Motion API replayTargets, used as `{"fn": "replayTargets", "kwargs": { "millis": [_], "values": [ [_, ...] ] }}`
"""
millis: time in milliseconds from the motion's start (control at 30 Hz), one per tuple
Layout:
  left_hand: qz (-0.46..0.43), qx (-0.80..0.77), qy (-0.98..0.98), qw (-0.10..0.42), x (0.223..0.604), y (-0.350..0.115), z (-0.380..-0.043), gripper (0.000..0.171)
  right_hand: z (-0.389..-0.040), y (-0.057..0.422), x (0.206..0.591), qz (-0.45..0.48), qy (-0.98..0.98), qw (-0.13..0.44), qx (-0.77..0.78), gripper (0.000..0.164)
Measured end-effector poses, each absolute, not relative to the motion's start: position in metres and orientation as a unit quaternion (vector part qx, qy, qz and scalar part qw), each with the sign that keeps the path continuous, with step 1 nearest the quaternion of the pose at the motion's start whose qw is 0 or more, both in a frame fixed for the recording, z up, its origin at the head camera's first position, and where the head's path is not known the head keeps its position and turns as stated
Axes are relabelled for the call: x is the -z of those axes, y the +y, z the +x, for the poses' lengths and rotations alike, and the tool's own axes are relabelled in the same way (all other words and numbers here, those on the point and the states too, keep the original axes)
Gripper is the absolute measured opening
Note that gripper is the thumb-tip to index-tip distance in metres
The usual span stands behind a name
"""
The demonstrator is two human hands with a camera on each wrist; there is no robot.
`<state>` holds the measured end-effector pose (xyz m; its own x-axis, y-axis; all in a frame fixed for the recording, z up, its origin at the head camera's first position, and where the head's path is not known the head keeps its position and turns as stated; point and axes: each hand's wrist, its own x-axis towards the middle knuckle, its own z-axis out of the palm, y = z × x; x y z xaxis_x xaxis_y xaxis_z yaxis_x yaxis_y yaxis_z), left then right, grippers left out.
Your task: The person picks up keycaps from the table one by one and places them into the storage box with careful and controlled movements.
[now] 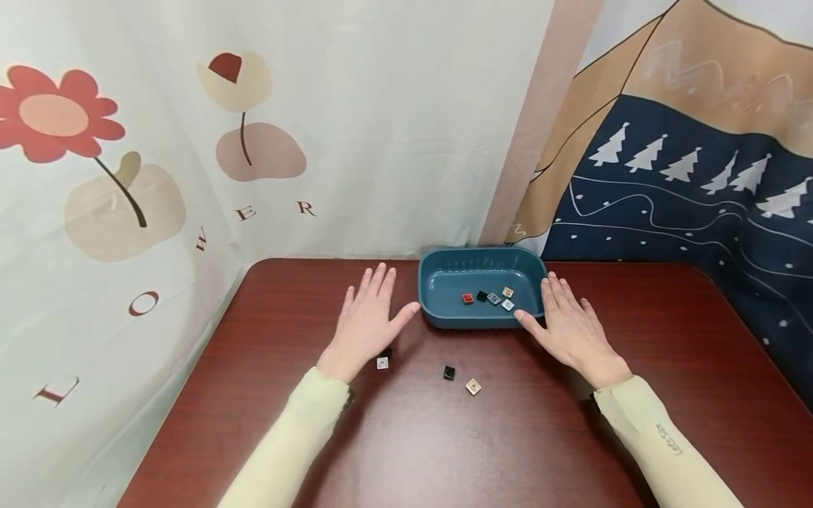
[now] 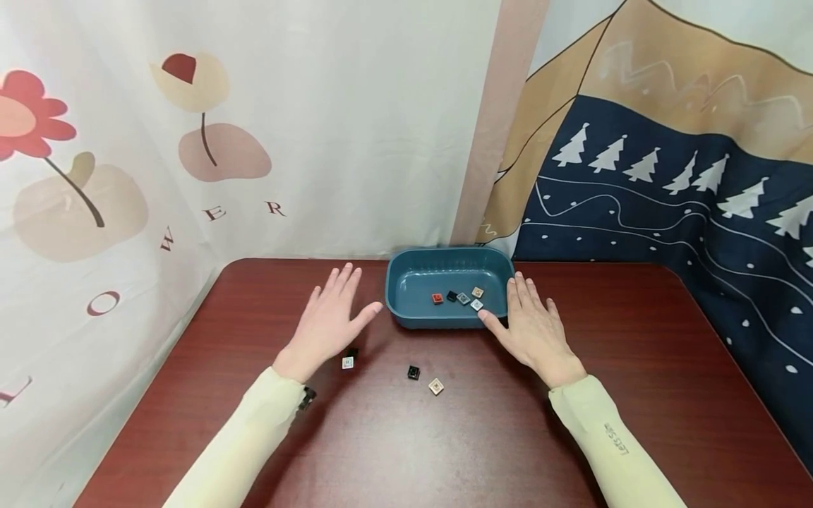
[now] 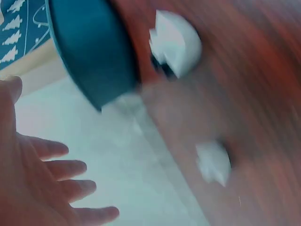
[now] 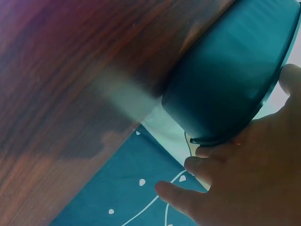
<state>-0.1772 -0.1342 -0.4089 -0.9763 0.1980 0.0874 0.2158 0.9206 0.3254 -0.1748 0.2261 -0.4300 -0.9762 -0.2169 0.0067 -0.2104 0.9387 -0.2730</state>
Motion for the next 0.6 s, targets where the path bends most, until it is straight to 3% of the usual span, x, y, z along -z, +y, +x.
{"fn": "replayTargets", "kwargs": {
  "millis": [367,600],
  "values": [
    [-0.145,0.165,-0.973,0.066,0.400,-0.190,-0.160,0.082,-0.173,0.226,0.430,-0.107,0.984,0.016,0.138,0.102],
    [-0.216,0.136,-0.965,0.057,0.410,-0.212,-0.157,0.061,-0.173,0.225,0.430,-0.108,0.984,0.013,0.140,0.102]
  ]
}}
